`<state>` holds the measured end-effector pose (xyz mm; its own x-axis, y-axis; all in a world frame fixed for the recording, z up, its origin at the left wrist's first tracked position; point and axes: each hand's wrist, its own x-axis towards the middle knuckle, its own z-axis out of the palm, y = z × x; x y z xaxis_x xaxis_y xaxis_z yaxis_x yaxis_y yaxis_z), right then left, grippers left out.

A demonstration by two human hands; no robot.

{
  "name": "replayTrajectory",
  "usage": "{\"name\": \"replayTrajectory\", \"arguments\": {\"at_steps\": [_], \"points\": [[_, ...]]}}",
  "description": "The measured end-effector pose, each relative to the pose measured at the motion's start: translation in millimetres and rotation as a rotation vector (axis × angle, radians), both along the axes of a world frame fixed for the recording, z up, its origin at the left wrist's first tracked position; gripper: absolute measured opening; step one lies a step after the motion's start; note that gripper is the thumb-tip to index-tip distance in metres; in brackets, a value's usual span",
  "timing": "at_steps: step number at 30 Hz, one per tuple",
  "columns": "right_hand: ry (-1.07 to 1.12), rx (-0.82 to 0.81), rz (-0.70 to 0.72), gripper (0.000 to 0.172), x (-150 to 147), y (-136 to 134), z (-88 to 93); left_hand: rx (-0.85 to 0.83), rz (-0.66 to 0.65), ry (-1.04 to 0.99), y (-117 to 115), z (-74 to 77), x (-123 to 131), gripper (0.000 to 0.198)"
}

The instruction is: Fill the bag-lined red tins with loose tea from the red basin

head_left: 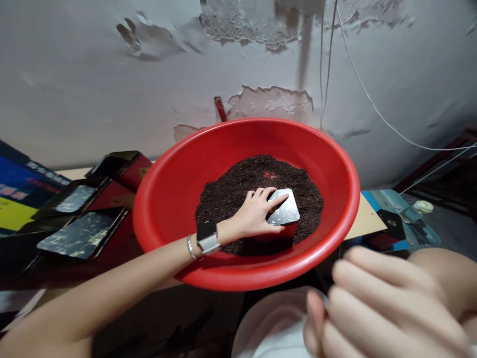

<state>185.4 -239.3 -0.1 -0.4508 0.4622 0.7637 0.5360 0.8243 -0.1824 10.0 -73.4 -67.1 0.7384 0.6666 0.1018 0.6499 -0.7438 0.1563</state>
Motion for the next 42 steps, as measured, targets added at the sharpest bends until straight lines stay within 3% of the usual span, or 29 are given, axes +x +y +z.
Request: {"name": "replayTrajectory", "arguments": {"at_steps": [3,6,11,16,20,23,27,30,33,34,38,40,42], "points": [[-0.215,0.258,0.006,0.030,7,36,19.9,-0.030,-0.018,0.044,1,1.7,2,0.080],[-0.323,0.246,-0.121,0.036,24,59,25.1,-0.070,-0.051,0.126,2,1.6,4,0.089],[-0.257,-0.098,-0.346,0.041,50,101,22.1,-0.058,-0.083,0.162,4,-1.0,5,0.093],[-0.267,-0.475,-0.383,0.042,53,145,5.5,-0.036,-0.046,0.171,10,0.4,8,0.095],[-0.331,-0.871,-0.262,0.043,43,182,-23.8,-0.015,-0.021,0.167,13,0.8,10,0.100],[-0.244,-1.163,-0.100,0.049,39,203,-48.9,-0.025,-0.016,0.161,11,-0.9,11,0.107],[-0.046,-1.327,0.048,0.048,41,217,-72.8,-0.048,-0.024,0.161,10,-7.4,10,0.111],[-0.025,-1.318,0.015,0.045,41,217,-75.9,-0.049,-0.024,0.109,9,-12.9,10,0.111],[-0.165,-1.121,-0.038,0.042,37,210,-68.0,-0.126,-0.020,-0.062,11,-13.0,7,0.108],[-0.229,-1.060,-0.002,0.047,36,206,-65.1,-0.179,-0.011,-0.160,13,-11.3,5,0.101],[-0.451,-0.938,0.135,0.112,29,187,-64.9,-0.305,0.225,-0.680,39,0.4,-6,0.060],[-0.479,-0.852,0.114,0.119,25,180,-71.2,-0.218,0.384,-0.890,56,6.0,-14,0.049],[-0.454,-0.778,0.105,0.110,22,176,-74.8,-0.123,0.477,-1.010,68,10.2,-23,0.042]]}}
